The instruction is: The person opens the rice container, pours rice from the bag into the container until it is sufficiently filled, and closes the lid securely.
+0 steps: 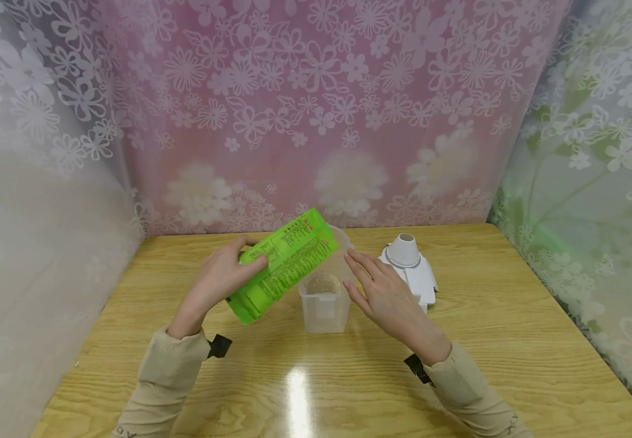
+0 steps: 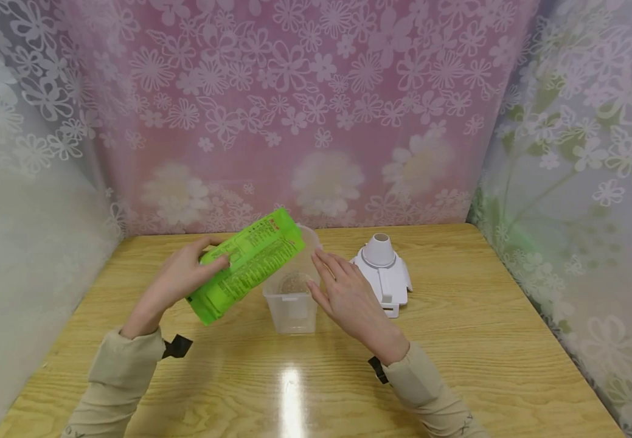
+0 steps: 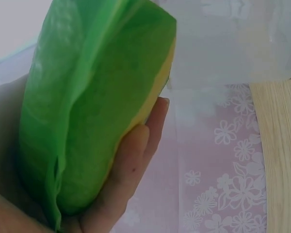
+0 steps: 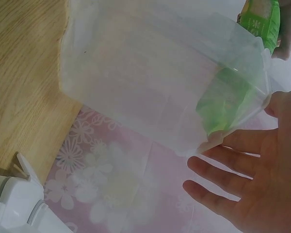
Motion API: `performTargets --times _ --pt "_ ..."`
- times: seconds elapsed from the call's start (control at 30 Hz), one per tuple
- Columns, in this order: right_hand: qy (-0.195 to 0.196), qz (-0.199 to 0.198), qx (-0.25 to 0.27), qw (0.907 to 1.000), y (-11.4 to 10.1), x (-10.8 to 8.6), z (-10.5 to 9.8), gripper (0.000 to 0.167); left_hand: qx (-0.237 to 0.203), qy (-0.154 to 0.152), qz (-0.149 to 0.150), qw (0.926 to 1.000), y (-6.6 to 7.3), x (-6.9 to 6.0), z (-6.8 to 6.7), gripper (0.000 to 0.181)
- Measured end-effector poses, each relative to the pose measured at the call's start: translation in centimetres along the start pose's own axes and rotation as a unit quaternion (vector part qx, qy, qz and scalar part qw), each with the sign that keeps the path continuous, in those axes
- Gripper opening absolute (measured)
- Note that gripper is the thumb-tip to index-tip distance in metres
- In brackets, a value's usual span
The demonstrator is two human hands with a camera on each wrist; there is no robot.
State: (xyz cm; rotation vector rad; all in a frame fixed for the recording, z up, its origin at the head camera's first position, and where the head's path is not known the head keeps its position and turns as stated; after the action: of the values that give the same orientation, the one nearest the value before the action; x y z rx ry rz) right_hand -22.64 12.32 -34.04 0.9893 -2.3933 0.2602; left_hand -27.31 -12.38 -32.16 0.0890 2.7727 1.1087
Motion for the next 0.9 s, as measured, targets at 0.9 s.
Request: performTargets --times 0.9 --pt "-0.007 0.009 0.005 0.9999 0.2 -0.1 0.2 0.06 -0.057 0.099 0.011 0.9934 -1.1 -1.5 -1.2 0.064"
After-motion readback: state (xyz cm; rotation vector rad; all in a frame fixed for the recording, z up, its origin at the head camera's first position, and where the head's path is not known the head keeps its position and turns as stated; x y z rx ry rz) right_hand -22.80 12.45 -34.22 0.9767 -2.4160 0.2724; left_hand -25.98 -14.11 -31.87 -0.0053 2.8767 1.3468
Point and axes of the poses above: each hand's wrist, its own x-axis towards the middle knuckle, its own z-axis out of the palm, y = z × x, the point moved 9 cm from there along x, towards the middle knuckle, and after that the axes turned 6 degrees about -z, right-handed, at the moved point
